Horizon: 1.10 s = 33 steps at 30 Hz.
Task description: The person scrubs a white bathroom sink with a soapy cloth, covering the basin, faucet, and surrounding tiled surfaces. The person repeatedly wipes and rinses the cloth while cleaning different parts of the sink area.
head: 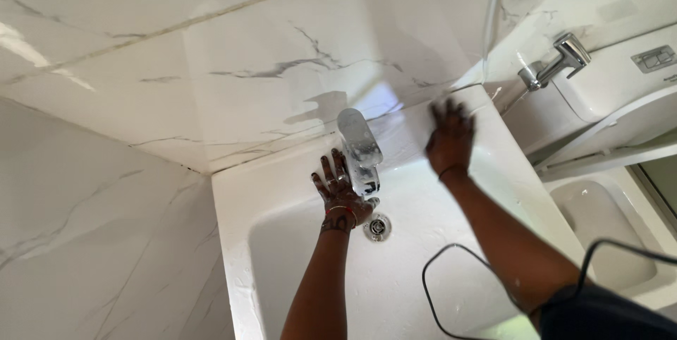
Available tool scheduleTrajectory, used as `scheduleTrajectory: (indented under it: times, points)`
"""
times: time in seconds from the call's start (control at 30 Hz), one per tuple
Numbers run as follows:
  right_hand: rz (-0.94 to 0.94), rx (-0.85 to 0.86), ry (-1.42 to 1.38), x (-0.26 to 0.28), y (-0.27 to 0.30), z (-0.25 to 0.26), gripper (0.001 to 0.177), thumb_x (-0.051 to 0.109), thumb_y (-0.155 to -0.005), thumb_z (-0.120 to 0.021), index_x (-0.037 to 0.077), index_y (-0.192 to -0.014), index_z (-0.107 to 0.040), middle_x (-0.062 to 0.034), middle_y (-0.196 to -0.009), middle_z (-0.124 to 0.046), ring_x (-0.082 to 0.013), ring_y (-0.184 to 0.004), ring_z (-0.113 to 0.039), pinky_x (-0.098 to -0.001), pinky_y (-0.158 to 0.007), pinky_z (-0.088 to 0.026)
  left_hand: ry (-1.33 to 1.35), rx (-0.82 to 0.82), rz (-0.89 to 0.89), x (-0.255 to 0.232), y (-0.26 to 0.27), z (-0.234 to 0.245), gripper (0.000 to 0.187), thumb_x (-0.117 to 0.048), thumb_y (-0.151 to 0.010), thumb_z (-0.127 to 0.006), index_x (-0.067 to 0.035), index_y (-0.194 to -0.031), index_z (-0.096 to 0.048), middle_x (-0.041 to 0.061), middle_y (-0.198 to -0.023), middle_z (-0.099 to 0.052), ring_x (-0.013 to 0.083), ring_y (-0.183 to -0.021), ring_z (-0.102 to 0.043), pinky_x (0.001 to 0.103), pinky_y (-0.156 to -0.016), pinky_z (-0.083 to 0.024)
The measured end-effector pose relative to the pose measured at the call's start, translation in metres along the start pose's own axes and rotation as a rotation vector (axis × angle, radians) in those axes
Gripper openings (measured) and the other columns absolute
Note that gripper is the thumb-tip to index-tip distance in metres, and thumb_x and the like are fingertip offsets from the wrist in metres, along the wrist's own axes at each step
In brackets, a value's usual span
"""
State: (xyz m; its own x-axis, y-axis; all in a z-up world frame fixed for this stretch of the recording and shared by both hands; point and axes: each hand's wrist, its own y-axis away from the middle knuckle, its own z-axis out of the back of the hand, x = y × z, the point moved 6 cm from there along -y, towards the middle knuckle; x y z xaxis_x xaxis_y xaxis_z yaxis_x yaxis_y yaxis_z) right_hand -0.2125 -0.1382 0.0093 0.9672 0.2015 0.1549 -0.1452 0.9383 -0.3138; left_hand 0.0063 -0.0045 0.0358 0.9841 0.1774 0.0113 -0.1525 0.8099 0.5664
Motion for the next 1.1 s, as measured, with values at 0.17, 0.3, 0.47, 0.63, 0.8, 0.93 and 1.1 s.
scheduleTrajectory:
  times: [0.17, 0.3, 0.47, 0.63, 0.8, 0.93, 1.1]
  points:
    - [0.253, -0.069, -0.418, 0.171, 0.105, 0.033, 0.066, 0.016, -0.087, -0.058, 0.002, -0.15, -0.047, -0.0229, -0.157, -0.036, -0.0529, -0.144, -0.024, -0.0665, -0.118, -0.014, -0.104, -0.361, -0.105, 0.024, 0.003, 0.0, 0.101, -0.043, -0.092, -0.06, -0.016, -0.168, 0.001, 0.009, -0.174, 0.01, 0.032, -0.158, 0.012, 0.056, -0.123, 0.004]
    - [0.377, 0.233, -0.546, 0.225, 0.138, 0.03, 0.067, 0.005, -0.084, -0.056, 0.004, -0.15, -0.045, -0.0265, -0.16, -0.034, -0.048, -0.145, -0.032, -0.0529, -0.122, -0.028, -0.065, -0.377, -0.011, 0.094, 0.03, -0.013, 0.09, -0.027, -0.093, -0.055, -0.025, -0.164, 0.0, 0.003, -0.173, 0.005, 0.0261, -0.159, 0.003, 0.053, -0.126, -0.001]
    - [0.349, 0.155, -0.457, 0.27, 0.078, 0.003, 0.071, 0.013, -0.09, -0.058, -0.009, -0.153, -0.032, -0.0325, -0.157, -0.032, -0.0484, -0.147, -0.031, -0.0532, -0.124, -0.024, -0.085, -0.175, 0.386, 0.19, 0.101, -0.003, 0.096, -0.046, -0.098, -0.056, -0.02, -0.164, 0.01, 0.009, -0.172, 0.013, 0.0326, -0.158, 0.004, 0.052, -0.126, -0.006]
    - [-0.123, 0.295, -0.325, 0.314, 0.042, 0.005, 0.086, 0.04, -0.098, -0.054, -0.011, -0.156, -0.016, -0.0365, -0.161, -0.013, -0.0496, -0.15, -0.018, -0.0527, -0.123, -0.014, 0.231, -0.221, 0.516, 0.209, 0.123, -0.016, 0.096, -0.054, -0.098, -0.054, -0.021, -0.163, 0.009, 0.017, -0.171, 0.009, 0.0347, -0.157, -0.007, 0.05, -0.124, -0.022]
    - [0.784, 0.147, -0.499, 0.414, 0.115, 0.027, 0.057, 0.033, -0.102, -0.05, 0.005, -0.151, -0.043, -0.0225, -0.165, -0.028, -0.0396, -0.152, -0.03, -0.0515, -0.124, -0.019, 0.109, -0.394, 0.448, 0.22, 0.114, -0.037, 0.089, -0.047, -0.101, -0.054, -0.014, -0.165, -0.001, 0.024, -0.169, -0.002, 0.0363, -0.155, -0.017, 0.049, -0.12, -0.028]
    - [0.924, 0.133, -0.56, 0.358, 0.088, 0.018, 0.044, 0.019, -0.102, -0.052, 0.01, -0.145, -0.056, -0.0138, -0.16, -0.044, -0.0356, -0.147, -0.042, -0.0472, -0.124, -0.032, 0.191, -0.438, 0.442, 0.224, 0.117, -0.038, 0.089, -0.052, -0.099, -0.054, -0.013, -0.163, -0.007, 0.023, -0.169, -0.005, 0.0346, -0.154, -0.022, 0.047, -0.118, -0.033]
    - [0.917, -0.06, -0.002, 0.179, 0.095, 0.025, 0.058, 0.008, -0.088, -0.061, 0.007, -0.145, -0.057, -0.0138, -0.16, -0.049, -0.0337, -0.144, -0.048, -0.0458, -0.12, -0.034, 0.199, -0.438, 0.437, 0.219, 0.125, -0.03, 0.092, -0.055, -0.097, -0.056, -0.013, -0.163, -0.008, 0.023, -0.168, -0.008, 0.0347, -0.152, -0.026, 0.045, -0.118, -0.033]
